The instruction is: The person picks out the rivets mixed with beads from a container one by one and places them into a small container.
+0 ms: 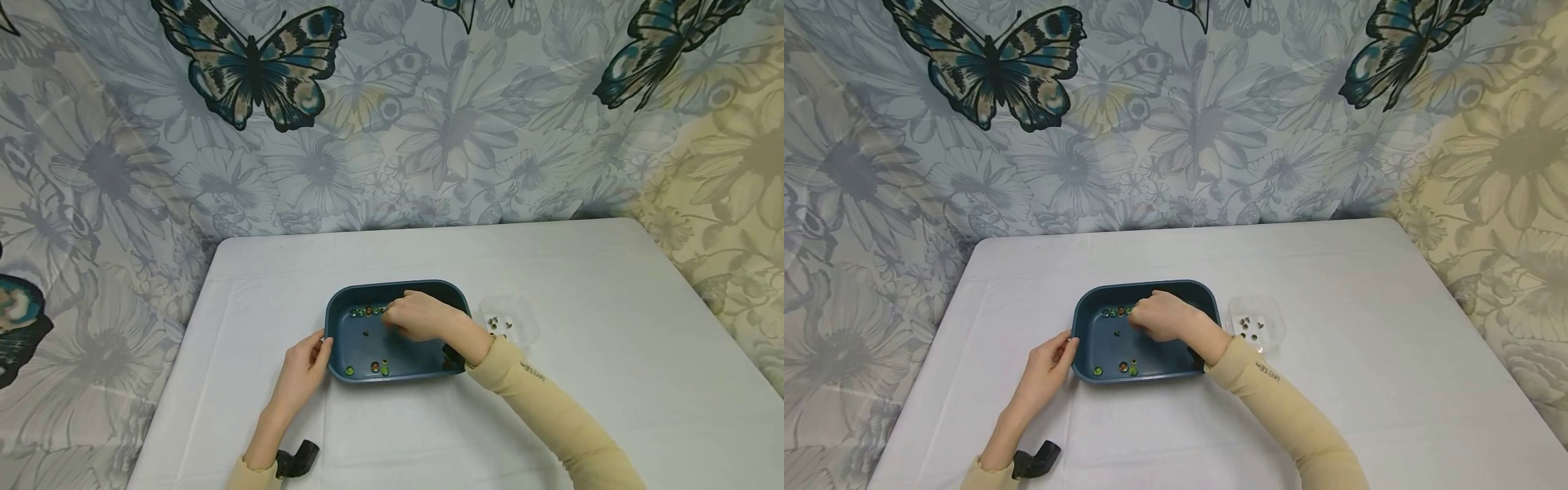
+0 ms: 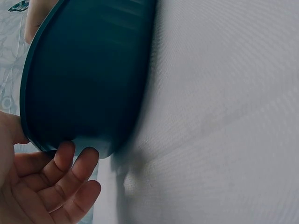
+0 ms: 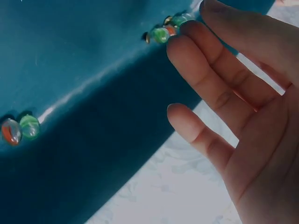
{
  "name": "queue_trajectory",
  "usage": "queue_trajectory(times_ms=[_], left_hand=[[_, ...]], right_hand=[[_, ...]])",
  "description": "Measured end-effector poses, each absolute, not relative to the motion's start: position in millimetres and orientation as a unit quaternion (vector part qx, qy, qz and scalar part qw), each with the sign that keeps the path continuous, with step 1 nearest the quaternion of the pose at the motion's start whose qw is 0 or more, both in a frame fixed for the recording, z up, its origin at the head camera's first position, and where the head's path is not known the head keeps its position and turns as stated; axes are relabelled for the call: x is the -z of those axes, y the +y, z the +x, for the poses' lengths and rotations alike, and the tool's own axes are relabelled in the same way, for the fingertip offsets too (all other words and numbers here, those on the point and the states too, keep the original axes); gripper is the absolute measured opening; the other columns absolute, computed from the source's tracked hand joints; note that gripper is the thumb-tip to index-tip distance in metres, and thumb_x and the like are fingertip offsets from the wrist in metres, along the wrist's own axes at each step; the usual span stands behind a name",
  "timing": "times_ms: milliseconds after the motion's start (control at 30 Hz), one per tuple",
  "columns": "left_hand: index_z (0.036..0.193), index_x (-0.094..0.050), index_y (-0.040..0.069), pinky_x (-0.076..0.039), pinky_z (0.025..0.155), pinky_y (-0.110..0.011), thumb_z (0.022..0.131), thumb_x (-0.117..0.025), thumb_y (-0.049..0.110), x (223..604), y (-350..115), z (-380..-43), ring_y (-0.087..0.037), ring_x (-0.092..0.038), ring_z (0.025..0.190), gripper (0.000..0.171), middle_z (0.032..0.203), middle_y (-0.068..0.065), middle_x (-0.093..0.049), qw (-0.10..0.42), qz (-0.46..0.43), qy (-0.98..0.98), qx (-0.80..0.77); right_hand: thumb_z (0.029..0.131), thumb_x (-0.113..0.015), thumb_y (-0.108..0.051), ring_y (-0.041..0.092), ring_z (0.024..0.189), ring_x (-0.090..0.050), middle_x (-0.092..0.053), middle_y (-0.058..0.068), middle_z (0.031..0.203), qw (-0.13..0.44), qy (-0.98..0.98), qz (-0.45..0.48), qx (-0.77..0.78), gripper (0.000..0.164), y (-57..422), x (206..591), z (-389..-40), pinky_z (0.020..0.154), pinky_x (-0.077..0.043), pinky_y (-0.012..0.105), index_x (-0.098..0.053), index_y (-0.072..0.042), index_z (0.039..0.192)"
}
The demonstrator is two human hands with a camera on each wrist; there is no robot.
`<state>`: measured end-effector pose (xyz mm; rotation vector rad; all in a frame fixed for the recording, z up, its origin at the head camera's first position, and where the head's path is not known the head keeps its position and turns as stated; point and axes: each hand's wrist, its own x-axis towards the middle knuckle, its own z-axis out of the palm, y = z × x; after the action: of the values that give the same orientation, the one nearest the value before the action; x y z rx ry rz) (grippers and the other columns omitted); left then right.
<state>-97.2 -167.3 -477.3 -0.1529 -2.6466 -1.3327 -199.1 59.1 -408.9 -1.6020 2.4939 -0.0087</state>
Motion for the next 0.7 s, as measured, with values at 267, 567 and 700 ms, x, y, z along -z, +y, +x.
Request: queue_trajectory(times_ms=[267,567,700], left_hand=[[0.108,-0.064,-0.003,-0.039,0.047,-0.022,0.095,-0.054,0.015,478,-168,-97,-0.006,-0.043,0.053,0.024,0.064,0.006,-0.05,0.094,-0.056,-0.888,0.447],[0.11,-0.064,-0.002,-0.04,0.049,-0.022,0.096,-0.053,0.015,478,-167,-98,-0.007,-0.045,0.055,0.025,0.066,0.006,-0.052,0.087,-0.05,-0.889,0.447],[0.111,-0.064,-0.002,-0.04,0.048,-0.022,0.095,-0.054,0.015,478,-167,-98,-0.007,-0.045,0.054,0.026,0.066,0.006,-0.052,0.088,-0.05,-0.89,0.445]], right_hand=[[0.084,-0.066,-0.006,0.013,0.075,-0.06,-0.067,-0.002,0.087,0.096,0.832,-0.546,0.005,0.01,56,415,-200,0.063,-0.039,0.027,-0.069,-0.012,0.092],[0.084,-0.067,-0.008,0.011,0.07,-0.057,-0.066,-0.004,0.082,0.097,0.825,-0.557,0.0,0.006,49,418,-198,0.064,-0.038,0.027,-0.068,-0.012,0.088],[0.084,-0.066,-0.007,0.01,0.066,-0.053,-0.064,-0.004,0.079,0.102,0.818,-0.566,0.002,0.006,46,419,-197,0.061,-0.035,0.026,-0.068,-0.013,0.087]])
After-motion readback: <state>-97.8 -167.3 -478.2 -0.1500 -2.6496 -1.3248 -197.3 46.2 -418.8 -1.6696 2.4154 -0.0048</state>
